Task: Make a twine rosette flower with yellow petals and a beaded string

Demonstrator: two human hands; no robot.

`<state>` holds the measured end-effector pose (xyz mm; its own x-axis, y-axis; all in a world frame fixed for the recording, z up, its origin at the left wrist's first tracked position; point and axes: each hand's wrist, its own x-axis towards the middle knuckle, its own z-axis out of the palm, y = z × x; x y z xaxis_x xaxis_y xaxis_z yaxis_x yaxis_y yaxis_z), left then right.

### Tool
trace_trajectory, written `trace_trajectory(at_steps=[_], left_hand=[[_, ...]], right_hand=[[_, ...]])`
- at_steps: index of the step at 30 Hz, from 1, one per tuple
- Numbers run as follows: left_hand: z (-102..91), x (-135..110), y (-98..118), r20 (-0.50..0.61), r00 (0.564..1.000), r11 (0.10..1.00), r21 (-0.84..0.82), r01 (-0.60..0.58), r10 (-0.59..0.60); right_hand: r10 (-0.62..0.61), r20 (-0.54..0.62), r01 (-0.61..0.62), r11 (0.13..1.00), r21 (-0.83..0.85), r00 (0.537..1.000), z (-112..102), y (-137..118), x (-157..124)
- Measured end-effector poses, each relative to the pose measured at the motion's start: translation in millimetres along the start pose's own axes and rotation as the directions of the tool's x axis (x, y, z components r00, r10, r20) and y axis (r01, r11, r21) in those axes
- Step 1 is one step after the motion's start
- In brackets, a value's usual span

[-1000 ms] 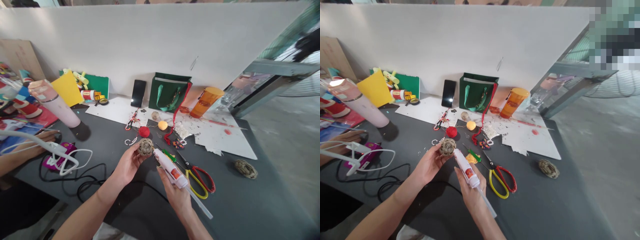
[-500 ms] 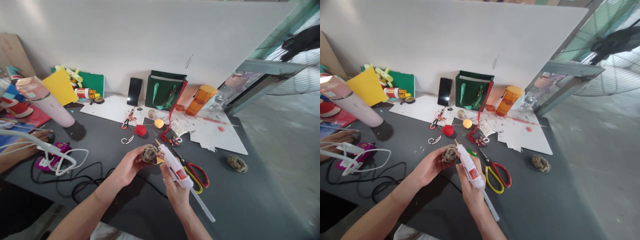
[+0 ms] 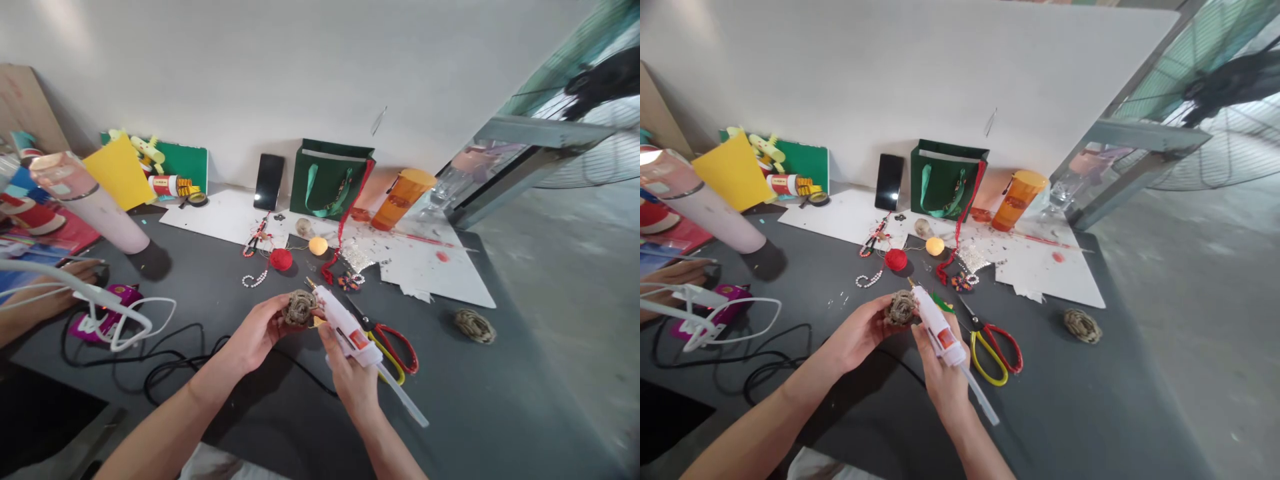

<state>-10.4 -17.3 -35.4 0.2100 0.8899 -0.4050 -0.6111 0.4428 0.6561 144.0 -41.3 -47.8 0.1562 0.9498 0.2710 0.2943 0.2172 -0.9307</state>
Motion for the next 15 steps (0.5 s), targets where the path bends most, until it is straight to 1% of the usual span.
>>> trace_trajectory(at_steps=[2, 4, 7, 11, 15], left_hand=[[1.0, 0.1, 0.3, -0.05, 0.999, 1.0, -0.025, 0.004, -0.005], [1.4, 0.7, 0.4, -0.077, 0.997, 0.999, -0.036, 0.007, -0.01], [0.8, 1.3, -0.1, -0.044, 0.999, 0.999, -0.031, 0.016, -0.018], [-0.8, 0.5, -1.2, -0.003, 1.0, 1.0, -0.005, -0.018, 0.018], [-2.5, 0.2, -2.1, 0.037, 0.999, 0.999, 0.023, -0.037, 0.037]], right_hand=[[0.001, 0.032, -0.002, 1.0, 0.031, 0.999, -0.8, -1.1, 0.1], [0.012, 0.067, -0.016, 0.998, 0.057, 0.998, -1.4, -0.2, -0.7], [0.034, 0.094, -0.041, 0.997, 0.069, 0.995, -1.4, 3.2, -2.5], [0.039, 0.078, -0.045, 0.997, 0.07, 0.996, -0.9, 4.6, -2.1], [0.034, 0.096, -0.042, 0.996, 0.075, 0.995, -0.8, 3.9, -0.2]])
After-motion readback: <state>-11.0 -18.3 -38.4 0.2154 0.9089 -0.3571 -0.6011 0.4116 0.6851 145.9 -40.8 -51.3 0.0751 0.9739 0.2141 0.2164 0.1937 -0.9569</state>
